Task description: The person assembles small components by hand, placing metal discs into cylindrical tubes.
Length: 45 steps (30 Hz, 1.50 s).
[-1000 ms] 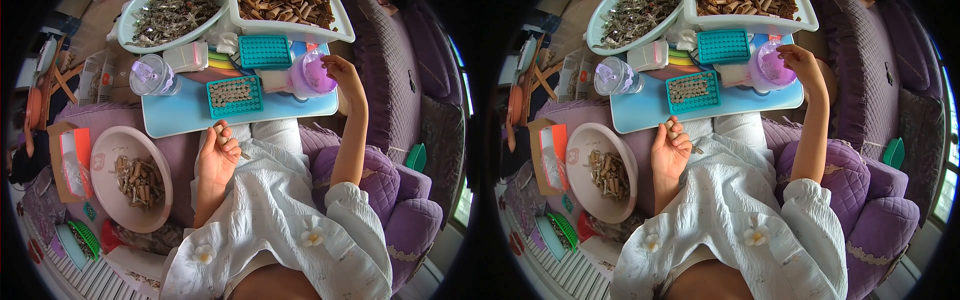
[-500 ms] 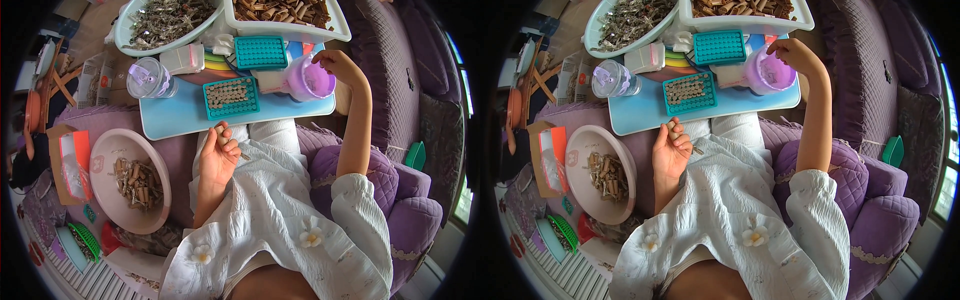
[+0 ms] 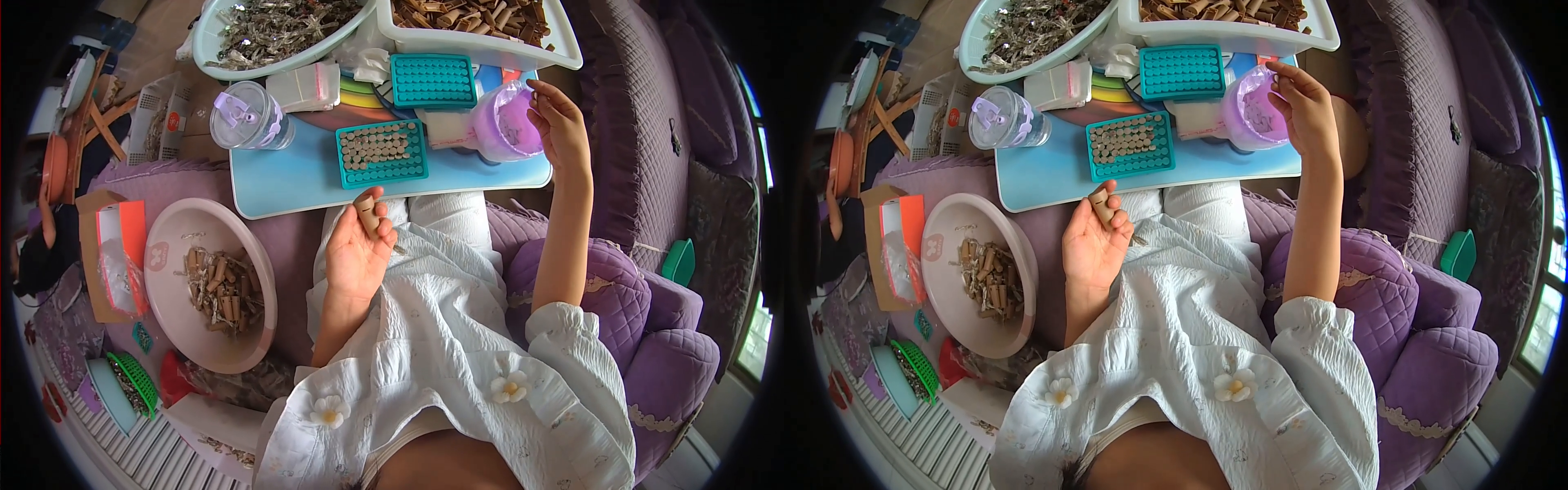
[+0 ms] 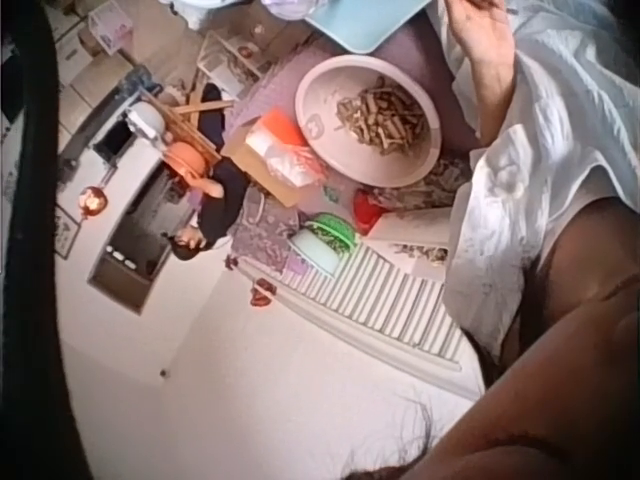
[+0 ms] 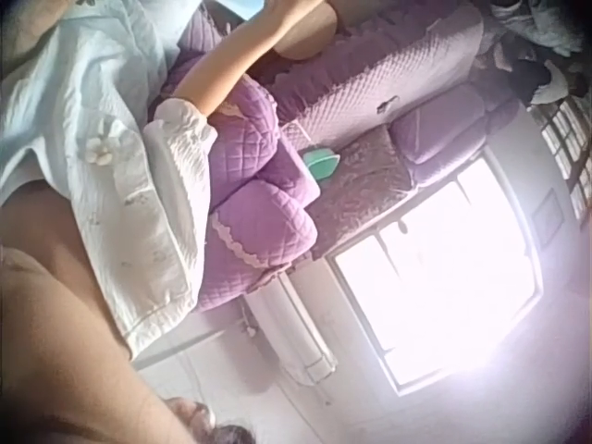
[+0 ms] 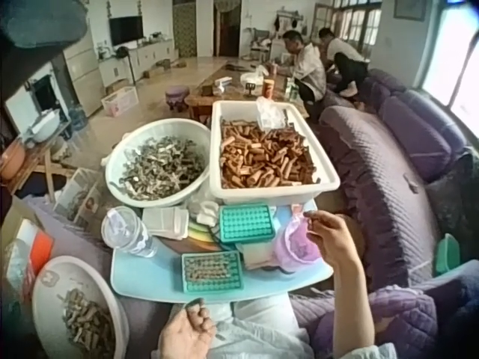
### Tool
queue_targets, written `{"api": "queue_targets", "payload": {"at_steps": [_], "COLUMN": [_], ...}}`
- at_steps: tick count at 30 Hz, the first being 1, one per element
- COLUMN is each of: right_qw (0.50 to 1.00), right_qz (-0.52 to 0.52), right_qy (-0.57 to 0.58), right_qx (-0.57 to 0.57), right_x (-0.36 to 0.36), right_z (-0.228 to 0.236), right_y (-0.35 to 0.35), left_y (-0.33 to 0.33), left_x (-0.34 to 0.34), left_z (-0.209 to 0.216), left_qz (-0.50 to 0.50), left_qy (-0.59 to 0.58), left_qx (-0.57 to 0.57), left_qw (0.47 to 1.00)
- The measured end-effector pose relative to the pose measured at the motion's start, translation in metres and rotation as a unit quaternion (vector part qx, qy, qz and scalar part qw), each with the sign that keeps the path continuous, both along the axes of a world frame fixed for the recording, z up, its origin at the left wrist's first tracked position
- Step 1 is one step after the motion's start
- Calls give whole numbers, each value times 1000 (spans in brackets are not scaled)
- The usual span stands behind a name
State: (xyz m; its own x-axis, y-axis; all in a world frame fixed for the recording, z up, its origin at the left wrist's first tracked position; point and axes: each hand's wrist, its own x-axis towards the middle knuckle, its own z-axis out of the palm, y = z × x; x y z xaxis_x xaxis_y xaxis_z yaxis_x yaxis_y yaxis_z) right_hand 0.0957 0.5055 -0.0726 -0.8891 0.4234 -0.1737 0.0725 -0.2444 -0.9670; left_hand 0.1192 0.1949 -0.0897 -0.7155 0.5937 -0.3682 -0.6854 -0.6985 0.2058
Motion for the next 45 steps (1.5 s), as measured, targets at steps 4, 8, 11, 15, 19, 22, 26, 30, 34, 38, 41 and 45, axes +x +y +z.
{"api": "queue_targets", "payload": {"at_steps": [4, 8, 11, 15, 19, 22, 26, 30, 34, 38, 41, 45], "right_qw": [996, 990, 987, 980, 975, 971, 969, 966, 975, 981, 982, 984], "right_qz": [-22, 83, 120, 164, 198, 216, 214, 227, 196, 153, 134, 124], "right_qy": [42, 43, 21, 3, 9, 18, 95, 115, 101, 111, 116, 109], "right_qx": [-81, -104, -105, -115, -96, -99, -74, -41, 18, 37, 71, 67], "right_x": [3, 1, 0, 2, 6, 7, 9, 13, 22, 28, 31, 34], "right_z": [3, 3, 7, 17, 26, 35, 46, 62, 53, 49, 48, 45], "right_y": [-20, -48, -78, -119, -151, -169, -183, -191, -194, -200, -201, -203], "left_y": [2, -2, -4, -5, -6, -10, -13, -14, -12, -10, -8, -7], "left_x": [-1, -1, 0, 3, 6, 6, 5, 2, 3, 8, 8, 10], "left_z": [12, 23, 18, 23, 27, 33, 40, 44, 44, 46, 46, 41], "left_qz": [22, 49, 57, 57, 64, 73, 69, 67, 44, 40, 44, 58], "left_qy": [15, 17, 20, 1, 32, 34, 57, 79, 100, 107, 95, 83], "left_qx": [-39, -51, -45, -38, -19, -6, 14, -21, 6, -15, -22, -47], "left_qw": [999, 997, 997, 998, 997, 997, 996, 994, 994, 993, 994, 994]}}
